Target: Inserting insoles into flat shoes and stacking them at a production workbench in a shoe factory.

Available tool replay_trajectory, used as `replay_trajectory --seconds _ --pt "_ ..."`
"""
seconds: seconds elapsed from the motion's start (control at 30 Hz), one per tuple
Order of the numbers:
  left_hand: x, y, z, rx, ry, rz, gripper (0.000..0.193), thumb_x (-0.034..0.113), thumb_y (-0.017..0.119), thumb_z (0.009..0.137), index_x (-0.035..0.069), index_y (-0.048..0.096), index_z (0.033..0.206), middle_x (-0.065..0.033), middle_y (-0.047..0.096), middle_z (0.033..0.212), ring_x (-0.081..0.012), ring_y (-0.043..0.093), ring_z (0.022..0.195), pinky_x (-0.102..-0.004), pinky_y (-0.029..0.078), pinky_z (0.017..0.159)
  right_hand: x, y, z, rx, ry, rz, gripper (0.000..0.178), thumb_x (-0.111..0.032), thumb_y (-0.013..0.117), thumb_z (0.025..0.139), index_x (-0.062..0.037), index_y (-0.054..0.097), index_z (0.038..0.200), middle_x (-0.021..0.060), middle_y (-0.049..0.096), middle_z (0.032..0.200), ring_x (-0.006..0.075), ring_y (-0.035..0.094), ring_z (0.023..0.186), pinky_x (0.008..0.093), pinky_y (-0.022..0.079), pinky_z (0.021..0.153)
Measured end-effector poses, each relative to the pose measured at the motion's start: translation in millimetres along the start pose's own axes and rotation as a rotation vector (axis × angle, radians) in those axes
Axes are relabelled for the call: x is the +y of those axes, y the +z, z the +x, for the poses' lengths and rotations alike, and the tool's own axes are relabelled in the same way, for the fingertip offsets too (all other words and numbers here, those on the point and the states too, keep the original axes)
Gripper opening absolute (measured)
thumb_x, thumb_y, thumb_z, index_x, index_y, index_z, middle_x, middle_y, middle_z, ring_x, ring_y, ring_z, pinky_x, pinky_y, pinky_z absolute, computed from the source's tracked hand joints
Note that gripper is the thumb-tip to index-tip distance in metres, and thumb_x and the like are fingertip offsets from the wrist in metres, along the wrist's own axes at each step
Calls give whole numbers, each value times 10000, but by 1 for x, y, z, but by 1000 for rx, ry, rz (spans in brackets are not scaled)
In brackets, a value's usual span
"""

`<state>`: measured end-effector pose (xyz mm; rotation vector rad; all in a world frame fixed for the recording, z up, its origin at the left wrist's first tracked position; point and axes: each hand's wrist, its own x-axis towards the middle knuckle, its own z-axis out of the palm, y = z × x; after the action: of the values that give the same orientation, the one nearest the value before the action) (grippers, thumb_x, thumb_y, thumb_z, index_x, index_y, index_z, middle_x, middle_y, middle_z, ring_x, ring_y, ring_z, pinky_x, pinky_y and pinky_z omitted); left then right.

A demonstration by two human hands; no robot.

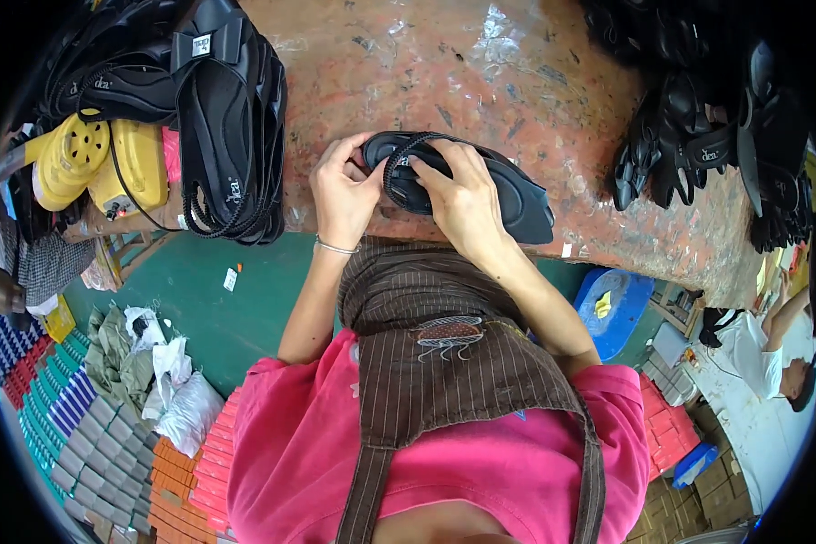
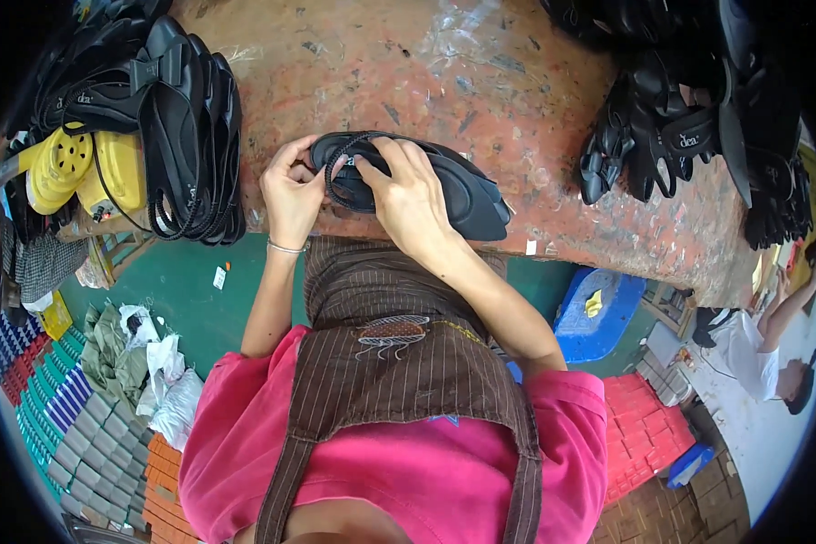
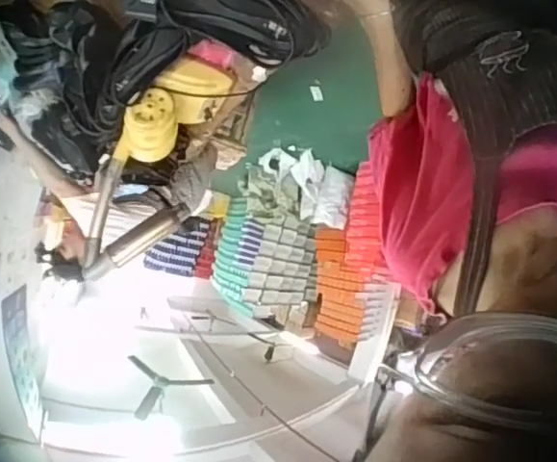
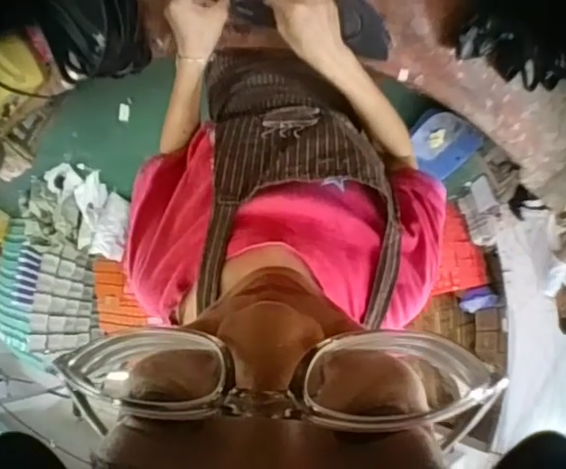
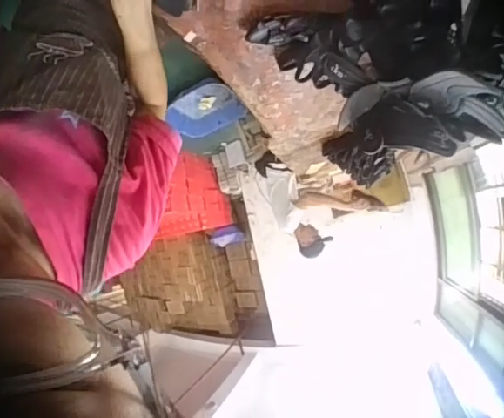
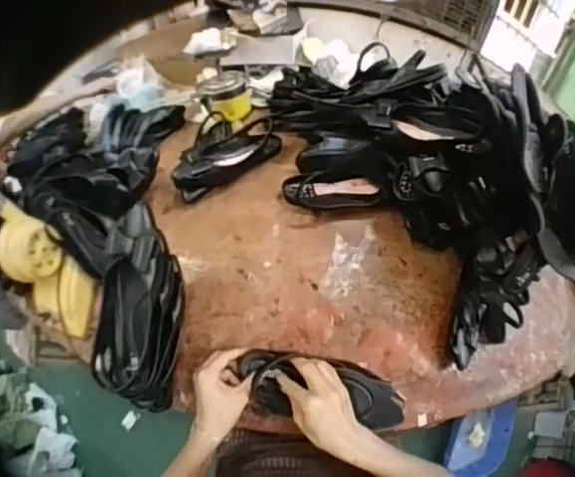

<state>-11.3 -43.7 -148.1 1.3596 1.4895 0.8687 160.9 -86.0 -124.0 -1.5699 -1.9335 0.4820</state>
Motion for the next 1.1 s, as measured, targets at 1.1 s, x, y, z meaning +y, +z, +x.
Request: replay_trajectory --seconds 1.1 --pt "51 54 -105 -347 662 429 227 172 729 787 24 685 954 -144 642 983 -333 604 1038 -424 518 851 6 -79 -36 138 98 -49 123 20 676 777 -2 590 862 243 594 1285 417 551 1248 437 496 996"
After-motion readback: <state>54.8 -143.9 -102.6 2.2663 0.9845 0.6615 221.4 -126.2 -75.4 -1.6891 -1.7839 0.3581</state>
